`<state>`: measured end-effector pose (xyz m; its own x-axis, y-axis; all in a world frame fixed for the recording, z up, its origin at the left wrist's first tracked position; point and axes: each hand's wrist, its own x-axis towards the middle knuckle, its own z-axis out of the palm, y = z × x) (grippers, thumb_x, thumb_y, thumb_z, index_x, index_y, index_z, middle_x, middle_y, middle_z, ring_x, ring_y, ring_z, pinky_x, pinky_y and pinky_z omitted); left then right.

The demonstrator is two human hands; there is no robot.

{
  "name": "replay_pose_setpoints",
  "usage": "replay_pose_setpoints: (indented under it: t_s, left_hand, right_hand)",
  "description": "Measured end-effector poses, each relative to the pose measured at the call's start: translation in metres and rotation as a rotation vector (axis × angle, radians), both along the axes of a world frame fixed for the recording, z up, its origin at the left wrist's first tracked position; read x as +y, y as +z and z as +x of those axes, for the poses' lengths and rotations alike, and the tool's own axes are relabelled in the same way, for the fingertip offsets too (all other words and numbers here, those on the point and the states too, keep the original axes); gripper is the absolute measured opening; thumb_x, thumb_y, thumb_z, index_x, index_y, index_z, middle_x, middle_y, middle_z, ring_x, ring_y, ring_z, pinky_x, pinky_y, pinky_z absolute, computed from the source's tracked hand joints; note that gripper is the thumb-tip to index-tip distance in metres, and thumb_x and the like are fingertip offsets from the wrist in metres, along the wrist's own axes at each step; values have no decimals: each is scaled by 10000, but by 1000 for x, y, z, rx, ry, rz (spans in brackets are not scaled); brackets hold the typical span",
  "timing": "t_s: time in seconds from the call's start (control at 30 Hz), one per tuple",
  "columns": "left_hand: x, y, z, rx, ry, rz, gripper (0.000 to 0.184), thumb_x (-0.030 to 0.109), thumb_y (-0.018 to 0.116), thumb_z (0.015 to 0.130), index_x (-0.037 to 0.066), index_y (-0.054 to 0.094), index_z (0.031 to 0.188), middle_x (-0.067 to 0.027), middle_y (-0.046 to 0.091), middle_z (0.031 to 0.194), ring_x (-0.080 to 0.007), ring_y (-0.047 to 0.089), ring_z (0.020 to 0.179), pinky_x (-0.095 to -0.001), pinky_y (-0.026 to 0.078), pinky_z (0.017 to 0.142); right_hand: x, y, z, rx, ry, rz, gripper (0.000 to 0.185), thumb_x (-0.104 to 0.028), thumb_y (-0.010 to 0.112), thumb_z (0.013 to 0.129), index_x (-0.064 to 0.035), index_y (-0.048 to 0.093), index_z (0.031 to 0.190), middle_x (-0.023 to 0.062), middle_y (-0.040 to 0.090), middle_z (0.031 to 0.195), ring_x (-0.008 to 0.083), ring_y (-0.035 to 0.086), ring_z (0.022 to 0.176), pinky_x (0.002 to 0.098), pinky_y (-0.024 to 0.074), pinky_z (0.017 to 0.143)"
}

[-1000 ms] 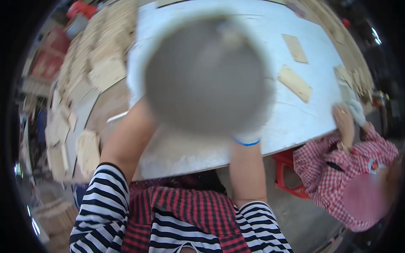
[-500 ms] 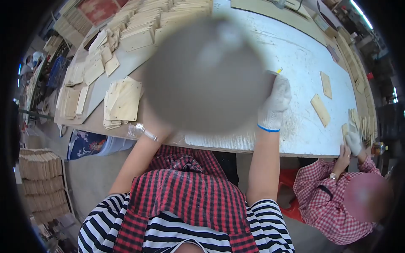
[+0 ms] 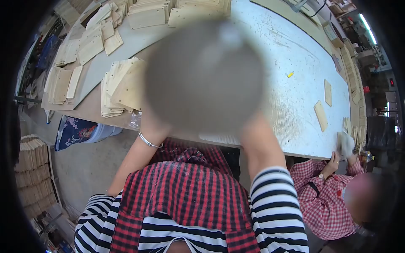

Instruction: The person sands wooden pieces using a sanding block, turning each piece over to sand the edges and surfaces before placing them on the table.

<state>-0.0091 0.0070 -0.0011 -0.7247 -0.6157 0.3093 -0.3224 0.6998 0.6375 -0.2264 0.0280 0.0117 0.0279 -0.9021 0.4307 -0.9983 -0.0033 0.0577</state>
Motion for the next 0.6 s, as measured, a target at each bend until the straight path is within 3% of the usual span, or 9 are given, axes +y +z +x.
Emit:
replay_pose_setpoints:
  t_s: [0.13, 0.2, 0.3, 0.33, 0.37, 0.53, 0.57, 0.6]
  left_hand:
    - [-7, 3, 3, -4, 32, -66, 439, 160, 582, 763, -15, 516, 1161, -208, 546, 1131, -365, 509, 1062, -432, 386, 940]
    - [-12, 8, 9, 94, -34, 126, 424, 169, 583, 784, -9, 515, 1164, -203, 541, 1142, -352, 503, 1080, -422, 390, 936]
    - [-14, 1, 11, 138, 89, -8, 348, 157, 641, 778, -3, 564, 1078, -152, 593, 1039, -304, 567, 966, -388, 453, 842]
    - [-12, 1, 8, 230, 145, 14, 345, 156, 629, 786, -6, 561, 1083, -153, 586, 1053, -294, 567, 961, -389, 452, 842]
    - [-10, 0, 7, 214, 136, 18, 345, 156, 629, 786, -6, 561, 1083, -153, 586, 1053, -294, 567, 961, -389, 452, 842]
    - [6, -3, -1, 119, 45, -247, 364, 159, 634, 763, 4, 546, 1080, -167, 573, 1014, -310, 563, 921, -412, 456, 804]
    - [10, -8, -5, 123, 63, -265, 374, 158, 639, 753, 2, 539, 1078, -172, 568, 1002, -315, 561, 911, -418, 457, 792]
    - [13, -14, -9, 144, 91, -289, 384, 157, 643, 744, 0, 531, 1076, -177, 562, 989, -321, 560, 900, -424, 458, 780]
  right_hand:
    - [-15, 23, -6, -307, -84, 41, 275, -216, 617, 783, -51, 638, 1002, 107, 646, 857, 242, 623, 811, 338, 499, 767]
    - [11, 34, 29, -453, 10, 57, 290, -227, 611, 783, -54, 636, 1015, 113, 650, 884, 253, 626, 843, 338, 496, 792]
    - [33, 46, 80, -258, -106, 461, 314, -245, 603, 783, -59, 633, 1034, 122, 656, 923, 269, 630, 890, 338, 491, 829]
    - [24, 25, 69, -84, 30, 97, 326, -237, 617, 765, -43, 630, 1027, 134, 651, 939, 295, 624, 901, 352, 491, 832]
    - [16, 16, 59, -100, 21, 99, 326, -237, 617, 765, -43, 630, 1027, 134, 651, 939, 295, 624, 901, 352, 491, 832]
    - [-26, 18, 9, -57, -117, 68, 154, -331, 502, 860, -276, 620, 942, 107, 597, 848, 264, 623, 764, 386, 497, 625]
    - [-24, 6, -2, -46, -112, 64, 154, -331, 502, 860, -276, 620, 942, 107, 597, 848, 264, 623, 764, 386, 497, 625]
    - [-20, -17, -16, -268, -142, -154, 188, -272, 557, 811, -164, 633, 945, 112, 627, 880, 281, 622, 813, 380, 498, 702]
